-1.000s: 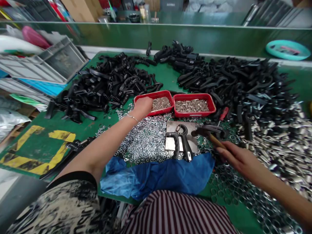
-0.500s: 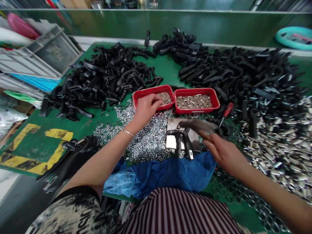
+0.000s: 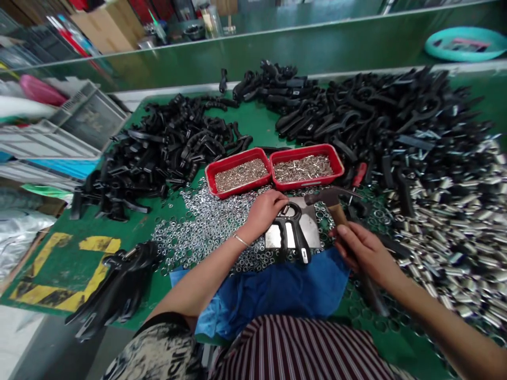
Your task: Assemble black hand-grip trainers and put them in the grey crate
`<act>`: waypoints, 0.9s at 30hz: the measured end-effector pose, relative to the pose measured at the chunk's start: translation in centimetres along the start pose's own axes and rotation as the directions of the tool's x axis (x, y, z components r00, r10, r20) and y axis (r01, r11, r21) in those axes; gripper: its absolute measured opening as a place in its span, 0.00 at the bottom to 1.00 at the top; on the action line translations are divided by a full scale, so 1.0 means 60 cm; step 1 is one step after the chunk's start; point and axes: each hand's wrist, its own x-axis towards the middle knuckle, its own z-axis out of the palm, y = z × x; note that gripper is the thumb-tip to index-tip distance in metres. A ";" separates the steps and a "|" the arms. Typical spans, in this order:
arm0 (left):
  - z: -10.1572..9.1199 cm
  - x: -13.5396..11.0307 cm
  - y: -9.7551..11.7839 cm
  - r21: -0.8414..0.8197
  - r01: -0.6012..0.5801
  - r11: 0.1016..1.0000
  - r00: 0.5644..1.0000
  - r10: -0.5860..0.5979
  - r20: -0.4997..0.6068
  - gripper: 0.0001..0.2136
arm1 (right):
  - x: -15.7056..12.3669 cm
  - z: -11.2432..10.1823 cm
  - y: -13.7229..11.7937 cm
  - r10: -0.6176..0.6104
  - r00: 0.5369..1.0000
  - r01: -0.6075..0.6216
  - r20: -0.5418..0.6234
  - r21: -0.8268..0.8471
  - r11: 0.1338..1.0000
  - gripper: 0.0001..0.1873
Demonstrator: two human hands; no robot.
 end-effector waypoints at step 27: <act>0.007 0.005 0.010 0.602 -0.465 0.649 0.885 0.351 0.306 0.14 | 0.006 -0.001 0.010 0.036 0.998 -0.035 0.042 -0.035 0.999 0.21</act>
